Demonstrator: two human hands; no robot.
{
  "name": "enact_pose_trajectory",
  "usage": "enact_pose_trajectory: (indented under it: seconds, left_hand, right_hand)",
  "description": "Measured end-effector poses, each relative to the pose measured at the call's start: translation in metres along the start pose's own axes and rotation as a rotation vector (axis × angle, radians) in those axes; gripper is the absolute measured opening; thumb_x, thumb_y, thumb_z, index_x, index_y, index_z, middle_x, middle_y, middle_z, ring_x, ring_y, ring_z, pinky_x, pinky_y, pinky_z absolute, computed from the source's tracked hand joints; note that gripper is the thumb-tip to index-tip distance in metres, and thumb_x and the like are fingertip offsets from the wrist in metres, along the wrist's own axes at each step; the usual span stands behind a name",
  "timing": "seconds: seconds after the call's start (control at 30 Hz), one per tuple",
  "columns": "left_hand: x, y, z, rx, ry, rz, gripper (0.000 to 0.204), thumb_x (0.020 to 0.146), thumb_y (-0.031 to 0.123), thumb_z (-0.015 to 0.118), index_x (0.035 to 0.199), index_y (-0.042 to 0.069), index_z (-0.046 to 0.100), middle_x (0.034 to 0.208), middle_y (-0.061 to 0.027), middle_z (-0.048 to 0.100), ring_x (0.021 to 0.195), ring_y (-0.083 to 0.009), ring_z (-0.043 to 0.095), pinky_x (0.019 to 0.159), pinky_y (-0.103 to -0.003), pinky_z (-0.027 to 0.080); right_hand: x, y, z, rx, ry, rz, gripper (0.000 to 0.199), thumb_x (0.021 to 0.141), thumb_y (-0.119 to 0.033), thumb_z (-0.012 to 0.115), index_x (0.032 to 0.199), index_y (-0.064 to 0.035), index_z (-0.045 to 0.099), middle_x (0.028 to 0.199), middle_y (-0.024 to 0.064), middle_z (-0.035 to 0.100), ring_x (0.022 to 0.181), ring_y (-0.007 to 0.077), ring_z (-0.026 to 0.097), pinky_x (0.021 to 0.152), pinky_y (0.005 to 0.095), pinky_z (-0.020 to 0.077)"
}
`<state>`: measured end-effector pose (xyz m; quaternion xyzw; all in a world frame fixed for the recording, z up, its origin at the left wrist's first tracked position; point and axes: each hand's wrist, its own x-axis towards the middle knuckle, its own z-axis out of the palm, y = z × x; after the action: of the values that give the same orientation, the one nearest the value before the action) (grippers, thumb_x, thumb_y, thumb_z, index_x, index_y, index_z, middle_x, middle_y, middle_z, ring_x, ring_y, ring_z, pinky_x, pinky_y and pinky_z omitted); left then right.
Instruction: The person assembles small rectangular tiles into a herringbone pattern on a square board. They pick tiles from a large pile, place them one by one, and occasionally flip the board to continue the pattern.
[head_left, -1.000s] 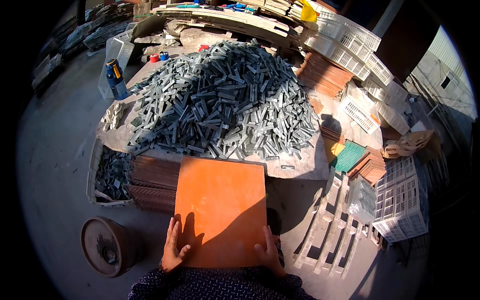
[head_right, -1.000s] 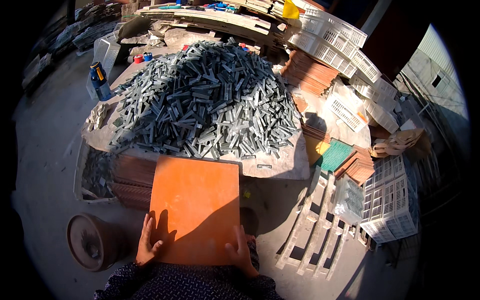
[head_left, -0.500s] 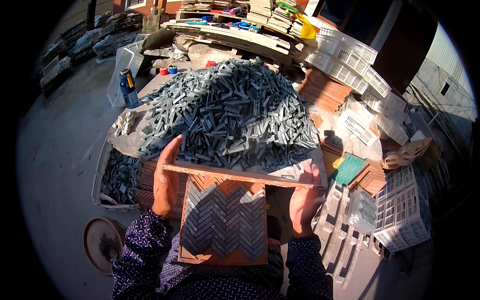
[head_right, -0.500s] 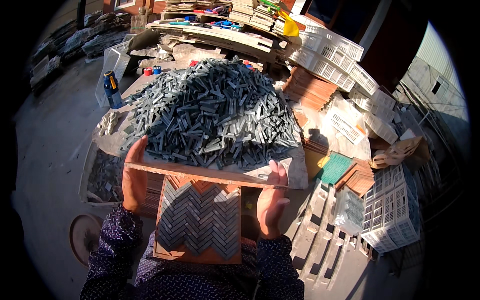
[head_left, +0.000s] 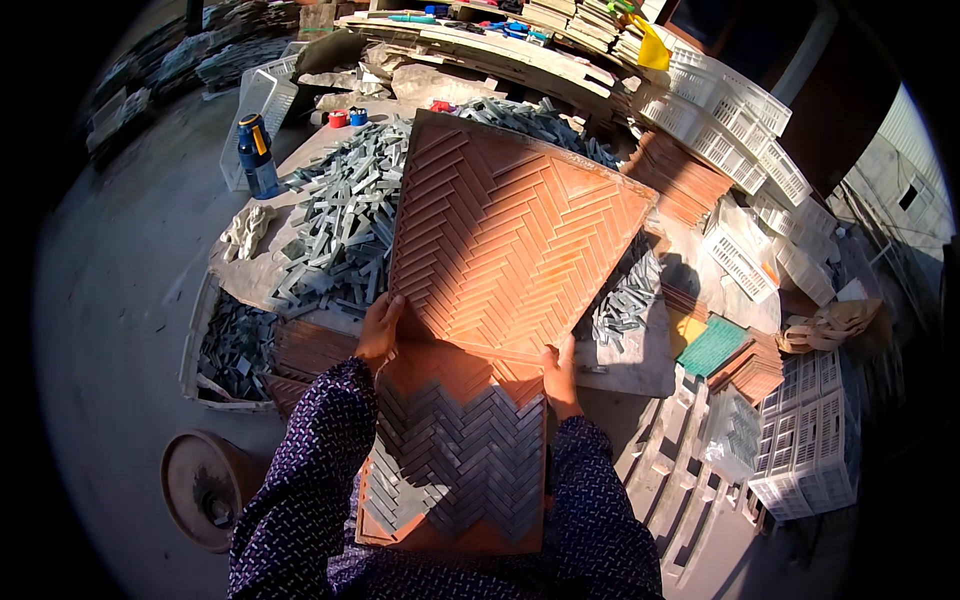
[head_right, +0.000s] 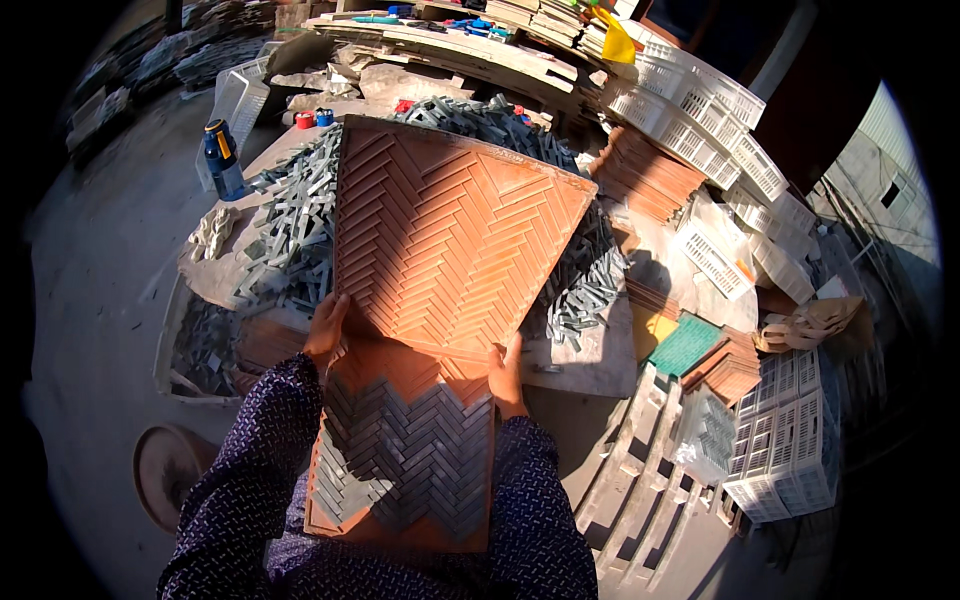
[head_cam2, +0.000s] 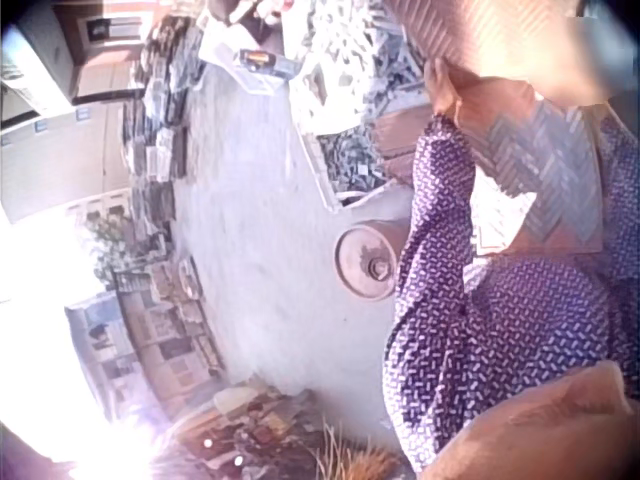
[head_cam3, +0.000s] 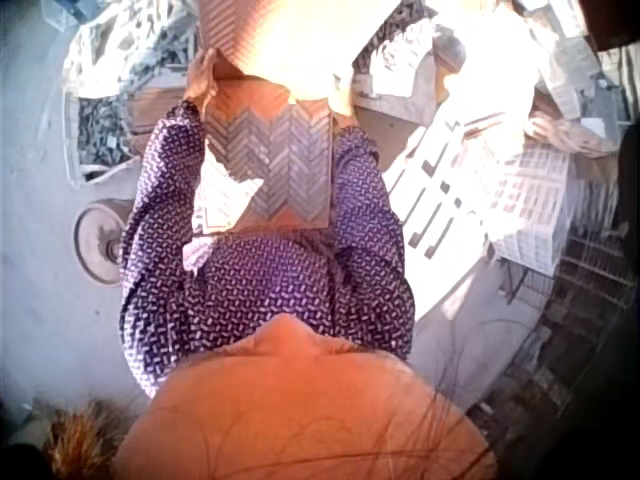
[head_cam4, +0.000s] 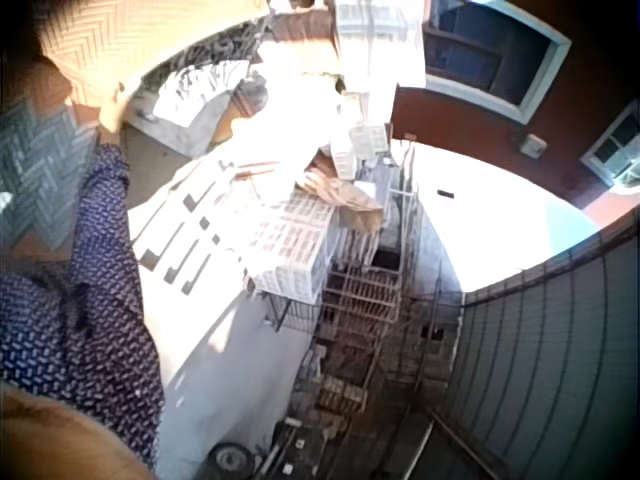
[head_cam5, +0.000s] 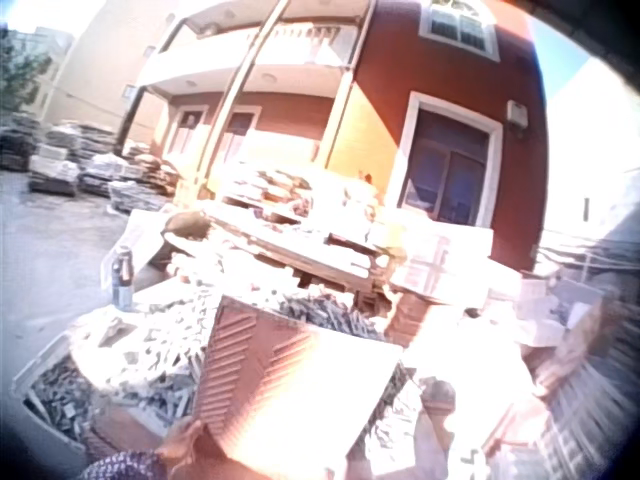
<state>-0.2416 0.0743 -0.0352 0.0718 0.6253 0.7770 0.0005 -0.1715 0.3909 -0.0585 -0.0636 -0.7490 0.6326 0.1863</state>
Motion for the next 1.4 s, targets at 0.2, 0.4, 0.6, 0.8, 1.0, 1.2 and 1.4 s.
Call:
enact_pose_trajectory:
  seconds: [0.2,0.4,0.6,0.8,1.0,1.2,1.4]
  left_hand:
    - [0.025,0.040,0.023,0.191,0.187,-0.063,0.030,0.096,0.028,0.051,0.088,0.001,0.062,0.075,0.0045,0.056,0.067,-0.0034,0.047,0.059,-0.023,0.039]
    - [0.055,0.074,0.032,0.023,0.131,-0.137,0.033,0.096,0.028,0.049,0.096,-0.003,0.062,0.080,-0.0024,0.061,0.067,-0.0082,0.057,0.059,-0.024,0.046]
    - [0.040,0.057,0.038,-0.137,0.152,-0.174,0.035,0.096,0.029,0.049,0.100,-0.003,0.062,0.081,-0.0027,0.062,0.067,-0.0083,0.058,0.060,-0.024,0.047]
    - [0.031,0.087,0.048,-0.110,0.073,-0.178,0.029,0.096,0.026,0.050,0.095,-0.001,0.062,0.077,-0.0010,0.061,0.062,-0.0090,0.057,0.056,-0.024,0.047]
    - [0.029,0.123,0.059,-0.030,-0.099,-0.156,0.027,0.094,0.024,0.053,0.107,0.000,0.058,0.087,-0.0070,0.062,0.077,-0.0172,0.060,0.069,-0.030,0.048]
    - [-0.042,0.126,0.122,1.246,0.063,0.709,0.065,0.084,0.042,0.060,0.133,0.004,0.040,0.140,-0.0230,0.029,0.130,-0.0428,0.025,0.104,-0.055,0.022]
    - [-0.046,0.103,0.138,0.982,0.023,0.813,0.024,0.074,0.000,0.064,0.095,-0.001,0.051,0.097,-0.0173,0.053,0.083,-0.0336,0.050,0.076,-0.043,0.042]
  right_hand:
    - [0.044,-0.030,-0.014,0.001,-0.010,-0.006,0.038,0.093,-0.010,0.048,0.126,0.0079,0.046,0.121,0.0145,0.056,0.109,0.0184,0.053,0.094,0.0296,0.0398]
    - [0.080,-0.092,-0.025,0.211,-0.045,0.121,0.034,0.094,-0.012,0.049,0.124,0.0039,0.050,0.119,0.0108,0.058,0.109,0.0181,0.054,0.093,0.0305,0.0421]
    - [0.053,-0.075,-0.038,0.784,-0.155,0.403,0.036,0.094,-0.023,0.053,0.126,-0.0061,0.049,0.123,0.0087,0.056,0.110,0.0245,0.056,0.090,0.0452,0.0471]
    - [0.015,-0.075,-0.038,0.857,-0.108,0.226,0.039,0.094,-0.020,0.053,0.129,-0.0040,0.045,0.125,0.0111,0.054,0.114,0.0292,0.054,0.091,0.0507,0.0457]
    - [-0.024,-0.116,-0.045,0.876,-0.063,0.099,0.042,0.094,-0.019,0.050,0.130,0.0012,0.042,0.124,0.0155,0.054,0.112,0.0306,0.055,0.092,0.0488,0.0464]
    - [-0.081,-0.110,-0.060,0.602,0.120,0.077,0.042,0.090,-0.020,0.052,0.124,0.0040,0.046,0.113,0.0146,0.058,0.100,0.0246,0.060,0.083,0.0382,0.0518]
    - [-0.123,-0.121,-0.030,0.678,0.248,0.115,0.027,0.088,-0.018,0.058,0.106,0.0014,0.055,0.093,0.0063,0.060,0.078,0.0154,0.058,0.066,0.0291,0.0483]
